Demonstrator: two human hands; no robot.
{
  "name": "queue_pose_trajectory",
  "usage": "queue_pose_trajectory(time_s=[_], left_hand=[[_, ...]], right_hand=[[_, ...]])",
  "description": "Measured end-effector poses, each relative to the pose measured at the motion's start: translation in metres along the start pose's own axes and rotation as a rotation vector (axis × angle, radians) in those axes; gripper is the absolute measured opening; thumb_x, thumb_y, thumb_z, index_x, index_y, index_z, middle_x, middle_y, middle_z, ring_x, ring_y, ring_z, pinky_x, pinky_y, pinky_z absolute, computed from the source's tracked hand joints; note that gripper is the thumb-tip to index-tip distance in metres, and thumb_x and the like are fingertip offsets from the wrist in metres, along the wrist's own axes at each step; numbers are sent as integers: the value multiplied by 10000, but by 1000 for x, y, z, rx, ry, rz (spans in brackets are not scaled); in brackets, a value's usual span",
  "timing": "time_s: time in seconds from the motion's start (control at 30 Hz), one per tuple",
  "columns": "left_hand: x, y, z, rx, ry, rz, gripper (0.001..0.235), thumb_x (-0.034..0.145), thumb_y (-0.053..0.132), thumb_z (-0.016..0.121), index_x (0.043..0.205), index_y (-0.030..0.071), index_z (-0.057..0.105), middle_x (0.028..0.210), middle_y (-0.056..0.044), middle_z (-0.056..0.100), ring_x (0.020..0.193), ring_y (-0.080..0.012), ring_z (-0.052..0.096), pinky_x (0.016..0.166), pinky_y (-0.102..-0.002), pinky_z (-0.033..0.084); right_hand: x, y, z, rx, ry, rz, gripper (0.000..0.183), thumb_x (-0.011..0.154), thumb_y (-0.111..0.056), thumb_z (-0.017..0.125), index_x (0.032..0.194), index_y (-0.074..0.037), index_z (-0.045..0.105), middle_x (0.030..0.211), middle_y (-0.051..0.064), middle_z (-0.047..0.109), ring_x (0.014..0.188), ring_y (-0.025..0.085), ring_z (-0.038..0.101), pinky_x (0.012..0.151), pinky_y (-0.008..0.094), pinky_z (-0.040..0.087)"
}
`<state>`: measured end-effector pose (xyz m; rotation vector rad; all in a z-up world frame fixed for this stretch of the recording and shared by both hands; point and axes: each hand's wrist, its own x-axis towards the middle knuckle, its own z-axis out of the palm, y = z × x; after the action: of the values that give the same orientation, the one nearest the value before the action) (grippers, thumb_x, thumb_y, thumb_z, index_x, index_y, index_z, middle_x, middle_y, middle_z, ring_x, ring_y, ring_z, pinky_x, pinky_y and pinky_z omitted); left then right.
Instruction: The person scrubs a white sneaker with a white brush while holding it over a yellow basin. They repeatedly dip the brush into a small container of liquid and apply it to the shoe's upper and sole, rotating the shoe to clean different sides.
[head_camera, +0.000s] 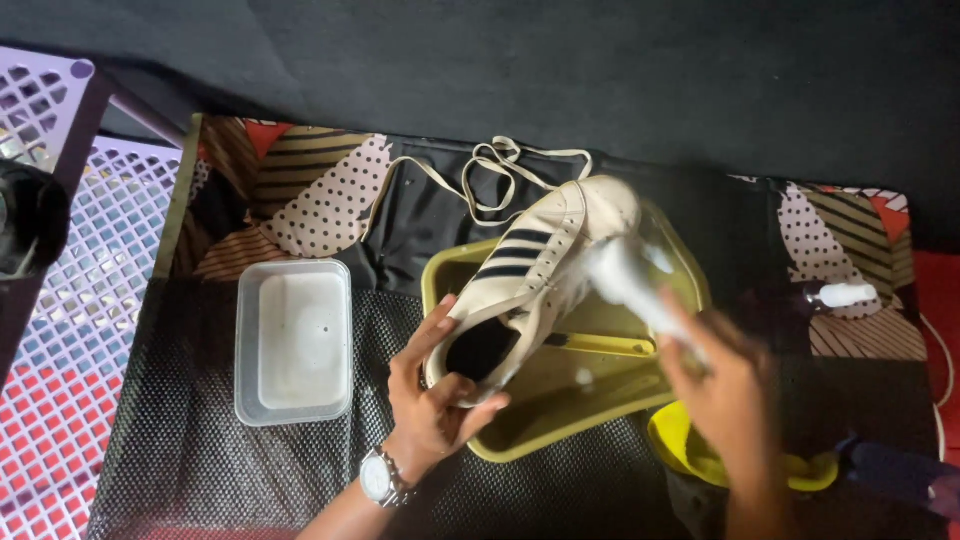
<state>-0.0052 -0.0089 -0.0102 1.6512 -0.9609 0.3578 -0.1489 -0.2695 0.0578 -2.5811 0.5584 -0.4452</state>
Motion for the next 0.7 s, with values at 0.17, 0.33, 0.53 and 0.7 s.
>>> queue_pose_trajectory(time_s=[0.17, 0.33, 0.53, 0.7], left_hand=[[7, 1, -1, -48, 18, -23, 443, 843, 352, 813, 937, 91, 468, 1366, -206, 421, 1343, -562, 519, 1095, -677, 563], [1, 2, -2, -4, -17, 5, 467, 851, 379, 814, 1030, 127, 464, 1375, -188, 411, 1335, -578, 523, 1085, -688, 575], [3, 2, -2, -31, -21, -44, 447, 839, 360, 820, 948, 90, 481, 1356, -199, 408, 1350, -571, 510, 1097, -670, 565], [4, 5, -3, -33, 11, -27, 479, 844, 322, 824, 1013, 115, 426, 1355, -197, 409, 1349, -543, 526, 1087, -631, 585]], right_hand=[[-11, -5, 21, 44, 42, -114, 532, 810, -19, 701, 1335, -89, 650, 799, 80, 708, 487, 152, 534, 389, 254, 402], [-7, 10, 23, -46, 92, -101, 513, 847, 44, 702, 1350, -26, 634, 1013, 244, 747, 561, 193, 625, 360, 260, 476], [-12, 5, 18, 52, 15, -190, 528, 818, -7, 722, 1333, -81, 628, 786, 72, 677, 433, 87, 473, 305, 189, 404], [-10, -29, 0, 65, -40, -350, 534, 725, -20, 720, 1253, -92, 677, 803, 17, 680, 443, 67, 467, 364, 204, 412]])
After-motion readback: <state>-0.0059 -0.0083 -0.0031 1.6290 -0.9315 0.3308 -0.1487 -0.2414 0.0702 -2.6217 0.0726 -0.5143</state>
